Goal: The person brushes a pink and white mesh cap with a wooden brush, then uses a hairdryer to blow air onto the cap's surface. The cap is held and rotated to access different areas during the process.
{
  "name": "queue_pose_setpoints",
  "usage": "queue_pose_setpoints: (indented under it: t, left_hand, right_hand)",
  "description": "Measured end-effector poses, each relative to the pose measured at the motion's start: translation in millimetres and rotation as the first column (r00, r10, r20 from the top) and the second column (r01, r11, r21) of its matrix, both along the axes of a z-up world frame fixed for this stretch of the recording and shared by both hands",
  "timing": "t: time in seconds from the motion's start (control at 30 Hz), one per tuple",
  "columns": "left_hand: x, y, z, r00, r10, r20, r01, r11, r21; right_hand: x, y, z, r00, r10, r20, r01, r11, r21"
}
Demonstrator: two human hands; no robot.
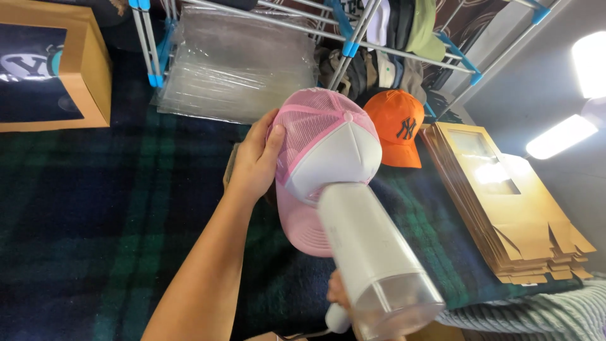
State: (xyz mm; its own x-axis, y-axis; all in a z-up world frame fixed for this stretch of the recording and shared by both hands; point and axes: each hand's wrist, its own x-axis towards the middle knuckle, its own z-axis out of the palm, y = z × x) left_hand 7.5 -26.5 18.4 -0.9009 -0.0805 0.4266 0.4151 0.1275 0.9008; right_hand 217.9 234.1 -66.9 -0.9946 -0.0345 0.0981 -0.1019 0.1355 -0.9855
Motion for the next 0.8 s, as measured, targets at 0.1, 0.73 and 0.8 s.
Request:
queue_pose_setpoints:
  t: [0.1, 0.73, 0.8]
  left_hand:
    - [7.6, -12.1, 13.8, 0.995, -0.013, 0.098, 0.028, 0.987, -0.159]
    - [15.9, -15.6, 30.0, 0.527, -0.386, 0.757, 0.650, 0.757, -0.066]
    - [15.0, -17.4, 30.5, 0.501, -0.388, 0.773, 0.655, 0.754, -0.046]
  right_hand:
    - [-61.5, 29.4, 1.2, 0.991, -0.030, -0.128, 0.025, 0.999, -0.042]
    - [-312.6, 177.1, 26.9, 0.741, 0.668, -0.070, -0.588, 0.594, -0.549]
    - [-314.2, 166.6, 19.3, 0.720, 0.684, -0.116, -0.593, 0.519, -0.616]
